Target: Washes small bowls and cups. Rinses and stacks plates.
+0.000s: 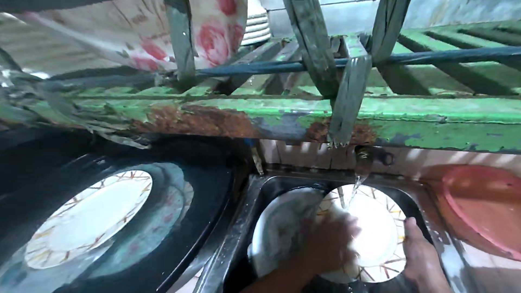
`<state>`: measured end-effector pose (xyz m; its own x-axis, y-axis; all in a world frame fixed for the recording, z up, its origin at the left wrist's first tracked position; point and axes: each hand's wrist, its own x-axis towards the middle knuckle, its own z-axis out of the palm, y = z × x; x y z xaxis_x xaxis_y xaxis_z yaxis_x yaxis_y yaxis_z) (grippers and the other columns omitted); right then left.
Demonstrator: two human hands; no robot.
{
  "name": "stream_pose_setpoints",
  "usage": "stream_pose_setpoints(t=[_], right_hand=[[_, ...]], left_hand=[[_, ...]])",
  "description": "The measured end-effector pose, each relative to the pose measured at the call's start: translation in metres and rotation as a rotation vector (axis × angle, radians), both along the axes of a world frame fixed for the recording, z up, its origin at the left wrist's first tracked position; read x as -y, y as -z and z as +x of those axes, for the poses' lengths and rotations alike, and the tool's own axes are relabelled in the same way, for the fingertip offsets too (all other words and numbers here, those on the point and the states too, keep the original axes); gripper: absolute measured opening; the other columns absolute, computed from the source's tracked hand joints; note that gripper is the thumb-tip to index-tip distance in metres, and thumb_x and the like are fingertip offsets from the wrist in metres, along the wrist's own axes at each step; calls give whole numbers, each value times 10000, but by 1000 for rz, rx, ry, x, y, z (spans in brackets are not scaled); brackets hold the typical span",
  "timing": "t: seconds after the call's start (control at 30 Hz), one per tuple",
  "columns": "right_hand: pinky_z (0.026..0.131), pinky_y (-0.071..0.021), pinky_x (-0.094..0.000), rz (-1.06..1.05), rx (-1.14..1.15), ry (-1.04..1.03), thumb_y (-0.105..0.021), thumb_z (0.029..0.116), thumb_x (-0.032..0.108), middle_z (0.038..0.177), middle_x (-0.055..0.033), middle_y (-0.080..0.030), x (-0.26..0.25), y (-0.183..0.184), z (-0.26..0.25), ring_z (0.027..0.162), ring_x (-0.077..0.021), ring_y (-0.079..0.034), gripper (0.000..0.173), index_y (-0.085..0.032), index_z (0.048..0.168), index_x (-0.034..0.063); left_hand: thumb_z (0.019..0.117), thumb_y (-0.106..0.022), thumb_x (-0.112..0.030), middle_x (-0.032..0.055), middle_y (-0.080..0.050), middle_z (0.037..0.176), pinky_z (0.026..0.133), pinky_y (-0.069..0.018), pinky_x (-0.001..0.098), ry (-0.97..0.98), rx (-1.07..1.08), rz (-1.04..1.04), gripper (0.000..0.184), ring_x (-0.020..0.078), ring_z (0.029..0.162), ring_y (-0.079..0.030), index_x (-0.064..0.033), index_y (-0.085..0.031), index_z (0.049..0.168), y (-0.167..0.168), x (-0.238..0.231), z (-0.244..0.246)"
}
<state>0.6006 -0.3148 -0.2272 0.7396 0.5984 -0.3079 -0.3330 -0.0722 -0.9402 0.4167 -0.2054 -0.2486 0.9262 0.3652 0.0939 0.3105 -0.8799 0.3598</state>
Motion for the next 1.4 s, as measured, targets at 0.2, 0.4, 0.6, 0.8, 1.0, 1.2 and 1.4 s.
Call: stream_pose_setpoints(t=[0.2, 0.4, 0.6, 0.8, 1.0, 1.2, 1.4], right_hand=[[829, -623, -411, 44, -140, -159, -266, 1124, 409, 1073, -116, -723, -24, -6, -38, 954, -186, -722, 524, -569, 1347, 44], [756, -624, -428, 17, -143, -55, -299, 1117, 424, 1001, -101, -713, -22, -24, -9, 881, -185, -719, 493, -566, 1312, 58], [742, -616, -408, 29, -261, -217, -110, 1108, 498, 1014, -141, -728, -30, -9, -7, 848, -244, -740, 642, -456, 1393, 39], [1191, -341, -529, -627, 830, -697, -558, 1052, 256, 1482, -291, -497, 1, 52, -19, 1411, -415, -461, 514, -500, 1458, -54], [1214, -107, -685, -692, 1256, -924, -481, 1048, 220, 1547, -181, -483, 29, 80, -30, 1529, -406, -266, 424, -608, 1412, 45], [1208, -90, -710, -662, 1204, -1023, -543, 1016, 183, 1472, -233, -545, 26, 61, -36, 1436, -434, -427, 488, -531, 1498, 102], [1201, -175, -680, -643, 1199, -1019, -519, 1012, 128, 1444, -336, -513, -2, 69, -30, 1374, -516, -459, 527, -455, 1523, 14]], left_hand=[[1029, -461, -552, 140, -345, 1644, 1275, -124, 521, -142, 139, -33, 722, 292, 1564, -205, -56, -423, 1553, -3, -5, 22], [1011, -605, -196, 79, -497, 1546, 1202, -335, 502, 268, 96, 92, 453, 251, 1467, -418, -133, -539, 1455, -17, 44, -11], [1081, -471, -173, 134, -689, 1282, 1041, -503, 416, -424, 212, -476, 356, 231, 1184, -654, -73, -639, 1378, -106, 11, -27], [1065, -547, -327, 105, -690, 1115, 901, -541, 390, -650, 472, -949, 344, 167, 995, -652, -47, -675, 1219, -100, -28, -27], [1042, -602, -317, 67, -700, 991, 822, -512, 369, -675, 344, -864, 287, 151, 883, -630, -70, -728, 1118, -122, -17, -8], [1068, -519, -166, 157, -652, 1291, 1019, -498, 415, -515, 110, -615, 335, 238, 1166, -634, -46, -620, 1364, -187, -2, -50], [1009, -551, -132, 15, -765, 1074, 894, -557, 299, -419, 553, 584, 227, 122, 1021, -705, -136, -748, 1120, -204, 31, -129]])
